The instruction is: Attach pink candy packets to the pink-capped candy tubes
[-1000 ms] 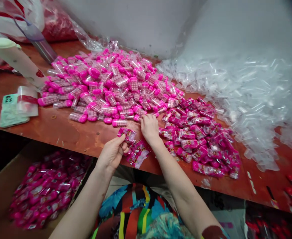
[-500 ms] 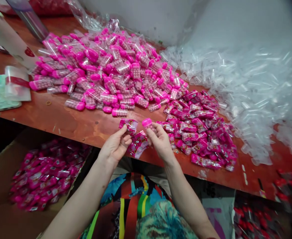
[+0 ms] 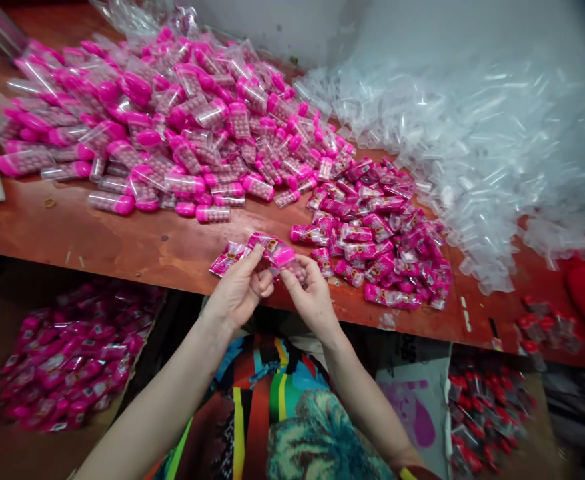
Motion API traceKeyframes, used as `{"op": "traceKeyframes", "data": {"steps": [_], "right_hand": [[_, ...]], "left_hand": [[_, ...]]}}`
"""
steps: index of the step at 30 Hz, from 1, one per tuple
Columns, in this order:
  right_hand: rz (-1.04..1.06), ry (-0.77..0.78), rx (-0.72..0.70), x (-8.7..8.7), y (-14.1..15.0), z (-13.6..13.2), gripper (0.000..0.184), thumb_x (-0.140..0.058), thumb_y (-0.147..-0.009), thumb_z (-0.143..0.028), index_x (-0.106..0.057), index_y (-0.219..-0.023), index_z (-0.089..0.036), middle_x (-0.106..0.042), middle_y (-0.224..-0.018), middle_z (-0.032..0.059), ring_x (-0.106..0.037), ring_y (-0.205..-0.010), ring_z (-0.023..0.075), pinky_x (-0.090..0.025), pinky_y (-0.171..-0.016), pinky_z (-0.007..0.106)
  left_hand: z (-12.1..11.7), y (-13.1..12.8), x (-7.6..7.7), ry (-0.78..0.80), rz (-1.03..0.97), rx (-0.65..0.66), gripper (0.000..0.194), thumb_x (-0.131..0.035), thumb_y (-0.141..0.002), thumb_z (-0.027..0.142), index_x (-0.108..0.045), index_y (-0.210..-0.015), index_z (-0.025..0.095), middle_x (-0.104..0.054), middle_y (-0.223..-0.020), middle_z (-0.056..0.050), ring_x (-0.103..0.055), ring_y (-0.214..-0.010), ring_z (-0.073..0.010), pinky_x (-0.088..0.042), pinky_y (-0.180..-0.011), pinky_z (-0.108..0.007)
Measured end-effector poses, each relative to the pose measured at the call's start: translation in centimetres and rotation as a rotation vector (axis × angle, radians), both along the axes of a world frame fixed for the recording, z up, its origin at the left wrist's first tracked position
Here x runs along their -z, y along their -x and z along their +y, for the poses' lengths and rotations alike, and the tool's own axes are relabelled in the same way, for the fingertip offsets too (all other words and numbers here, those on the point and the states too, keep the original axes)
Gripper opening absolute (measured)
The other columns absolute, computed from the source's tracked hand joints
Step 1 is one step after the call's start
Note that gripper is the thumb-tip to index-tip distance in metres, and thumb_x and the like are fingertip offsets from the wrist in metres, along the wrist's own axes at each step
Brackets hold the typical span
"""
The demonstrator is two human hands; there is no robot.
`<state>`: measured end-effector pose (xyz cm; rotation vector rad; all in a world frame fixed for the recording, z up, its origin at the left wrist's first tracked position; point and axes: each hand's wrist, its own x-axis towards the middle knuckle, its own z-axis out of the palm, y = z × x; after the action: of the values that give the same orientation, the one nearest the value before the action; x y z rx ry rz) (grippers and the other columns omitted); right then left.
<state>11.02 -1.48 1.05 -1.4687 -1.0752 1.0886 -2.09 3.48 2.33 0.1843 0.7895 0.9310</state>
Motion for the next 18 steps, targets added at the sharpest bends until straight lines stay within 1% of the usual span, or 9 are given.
{"op": "traceKeyframes", "data": {"steps": [3, 6, 7, 9, 11, 13, 15, 17, 18], "right_hand": [[-0.007, 0.004, -0.03, 0.2, -0.5, -0.5, 0.03, -0.064, -0.088, -0.036, -0.056, -0.113, -0.02, -0.063, -0.089, 0.0007, -0.057, -0.077, 0.0128, -0.047, -0.072, 0.027], [0.052, 0.028, -0.063, 0.2, -0.7, -0.9, 0.031, -0.065, -0.086, -0.036, -0.055, -0.112, -0.021, -0.063, -0.091, 0.0008, -0.057, -0.076, 0.012, -0.048, -0.07, 0.026], [0.114, 0.055, -0.076, 0.2, -0.7, -1.0, 0.031, -0.065, -0.086, -0.038, -0.054, -0.11, -0.021, -0.061, -0.086, -0.0005, -0.056, -0.07, 0.0109, -0.047, -0.065, 0.025], [0.282, 0.14, -0.119, 0.2, -0.5, -1.2, 0.031, -0.06, -0.089, -0.045, -0.051, -0.108, -0.022, -0.054, -0.07, -0.0052, -0.045, -0.052, 0.0083, -0.04, -0.051, 0.022], [0.389, 0.174, -0.131, 0.4, -0.2, -1.4, 0.031, -0.055, -0.091, -0.048, -0.047, -0.108, -0.023, -0.047, -0.061, -0.0086, -0.037, -0.044, 0.0074, -0.035, -0.045, 0.021], [0.312, 0.107, -0.072, 0.6, -0.1, -1.6, 0.033, -0.058, -0.09, -0.045, -0.046, -0.112, -0.024, -0.053, -0.066, -0.0062, -0.047, -0.05, 0.0095, -0.043, -0.051, 0.024], [0.118, 0.014, 0.008, 0.9, -0.2, -1.7, 0.042, -0.064, -0.087, -0.039, -0.045, -0.122, -0.024, -0.061, -0.081, -0.0004, -0.059, -0.068, 0.0137, -0.051, -0.066, 0.029], [-0.044, -0.015, 0.026, 1.0, -0.4, -1.8, 0.051, -0.064, -0.087, -0.036, -0.043, -0.131, -0.024, -0.063, -0.095, 0.004, -0.062, -0.081, 0.0165, -0.052, -0.077, 0.033], [-0.079, -0.014, 0.025, 0.9, -0.5, -1.7, 0.053, -0.064, -0.087, -0.036, -0.042, -0.134, -0.024, -0.062, -0.099, 0.005, -0.062, -0.085, 0.0168, -0.052, -0.08, 0.034]], "left_hand": [[-0.4, -0.4, 0.1, -0.073, 0.047, 0.094, 0.024, -0.078, -0.077, 0.029, -0.062, -0.08, 0.012, -0.054, -0.061, 0.005, -0.037, -0.039, -0.0016, -0.032, -0.036, -0.015], [-0.5, -0.8, 0.0, -0.091, 0.06, 0.133, 0.023, -0.08, -0.075, 0.028, -0.063, -0.076, 0.011, -0.051, -0.057, 0.006, -0.035, -0.039, -0.0013, -0.03, -0.036, -0.015], [-0.5, -1.0, -0.1, -0.089, 0.056, 0.142, 0.024, -0.08, -0.075, 0.028, -0.064, -0.076, 0.011, -0.05, -0.056, 0.006, -0.034, -0.039, -0.0013, -0.03, -0.036, -0.015], [-0.5, -1.3, -0.2, -0.084, 0.048, 0.176, 0.026, -0.079, -0.075, 0.033, -0.066, -0.078, 0.01, -0.047, -0.053, 0.006, -0.033, -0.038, -0.0014, -0.028, -0.036, -0.015], [-0.5, -1.6, -0.2, -0.088, 0.05, 0.215, 0.029, -0.078, -0.077, 0.037, -0.067, -0.078, 0.01, -0.043, -0.049, 0.006, -0.031, -0.037, -0.0019, -0.028, -0.036, -0.016], [-0.7, -1.8, -0.1, -0.089, 0.064, 0.242, 0.03, -0.077, -0.077, 0.038, -0.066, -0.074, 0.01, -0.041, -0.046, 0.007, -0.03, -0.036, -0.002, -0.027, -0.036, -0.016], [-0.9, -2.0, 0.1, -0.08, 0.08, 0.253, 0.032, -0.078, -0.076, 0.038, -0.063, -0.07, 0.011, -0.043, -0.046, 0.006, -0.029, -0.034, -0.0011, -0.025, -0.035, -0.015], [-1.3, -2.2, 0.2, -0.076, 0.088, 0.264, 0.033, -0.078, -0.075, 0.039, -0.061, -0.07, 0.012, -0.046, -0.047, 0.006, -0.027, -0.032, 0.0001, -0.021, -0.033, -0.015], [-1.5, -2.3, 0.3, -0.081, 0.091, 0.272, 0.033, -0.078, -0.076, 0.04, -0.061, -0.071, 0.012, -0.047, -0.047, 0.006, -0.025, -0.032, 0.0004, -0.019, -0.033, -0.015]]}}
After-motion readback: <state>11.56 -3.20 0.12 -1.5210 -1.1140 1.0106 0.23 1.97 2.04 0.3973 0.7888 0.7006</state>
